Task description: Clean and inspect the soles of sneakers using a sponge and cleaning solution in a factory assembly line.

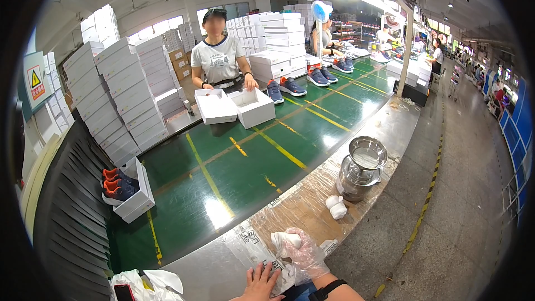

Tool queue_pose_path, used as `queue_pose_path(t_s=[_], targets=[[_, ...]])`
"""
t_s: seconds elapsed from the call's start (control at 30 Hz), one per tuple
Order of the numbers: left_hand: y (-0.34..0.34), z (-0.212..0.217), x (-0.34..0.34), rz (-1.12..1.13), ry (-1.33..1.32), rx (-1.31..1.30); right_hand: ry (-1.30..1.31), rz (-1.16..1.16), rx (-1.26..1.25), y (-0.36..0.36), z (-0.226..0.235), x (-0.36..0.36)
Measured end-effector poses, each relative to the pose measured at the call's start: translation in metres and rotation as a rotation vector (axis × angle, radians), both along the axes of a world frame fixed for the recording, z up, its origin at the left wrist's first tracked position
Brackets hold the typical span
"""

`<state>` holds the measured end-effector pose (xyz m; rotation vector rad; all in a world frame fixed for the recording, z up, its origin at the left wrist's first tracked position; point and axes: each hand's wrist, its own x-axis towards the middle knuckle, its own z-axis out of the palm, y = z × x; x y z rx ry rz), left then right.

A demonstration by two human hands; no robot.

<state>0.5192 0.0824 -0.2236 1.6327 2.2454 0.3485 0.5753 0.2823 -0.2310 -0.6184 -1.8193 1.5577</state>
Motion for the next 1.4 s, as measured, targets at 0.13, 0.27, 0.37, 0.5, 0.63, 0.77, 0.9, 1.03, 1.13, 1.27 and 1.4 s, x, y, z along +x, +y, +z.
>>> queue_pose_path(t_s=[0.13,0.27,0.37,0.5,0.63,0.77,0.9,1.03,1.13,1.27,1.4], targets=[[0.002,0.001,0.001,0.007,-0.015,-0.013,-0.002,0.023,-0.062,0.002,0.001,0.000],[0.004,-0.001,0.001,-0.007,0.005,0.004,-0.011,0.011,-0.014,0.003,0.008,0.002],[0.005,-0.001,0.001,-0.005,0.001,0.005,-0.002,0.013,-0.001,0.003,0.013,0.002],[0.006,0.001,0.002,0.000,-0.006,0.001,-0.025,0.018,-0.042,0.003,0.019,0.003],[0.007,0.002,0.002,0.004,-0.008,0.008,-0.020,0.019,-0.023,0.004,0.022,0.003],[0.009,0.005,0.003,0.003,-0.012,-0.003,-0.009,0.015,-0.009,0.005,0.021,0.003],[0.011,0.007,0.004,0.002,-0.016,-0.005,0.022,0.021,-0.035,0.007,0.017,0.003],[0.012,0.007,0.003,0.004,-0.025,-0.015,-0.001,0.018,-0.045,0.007,0.022,0.003],[0.014,0.007,0.005,0.001,-0.023,-0.005,0.000,0.015,-0.038,0.010,0.016,0.004],[0.015,0.009,0.005,0.004,-0.013,-0.010,0.009,0.023,-0.035,0.011,0.017,0.005],[0.016,0.009,0.006,0.007,-0.017,-0.014,0.007,0.018,-0.018,0.013,0.017,0.005]])
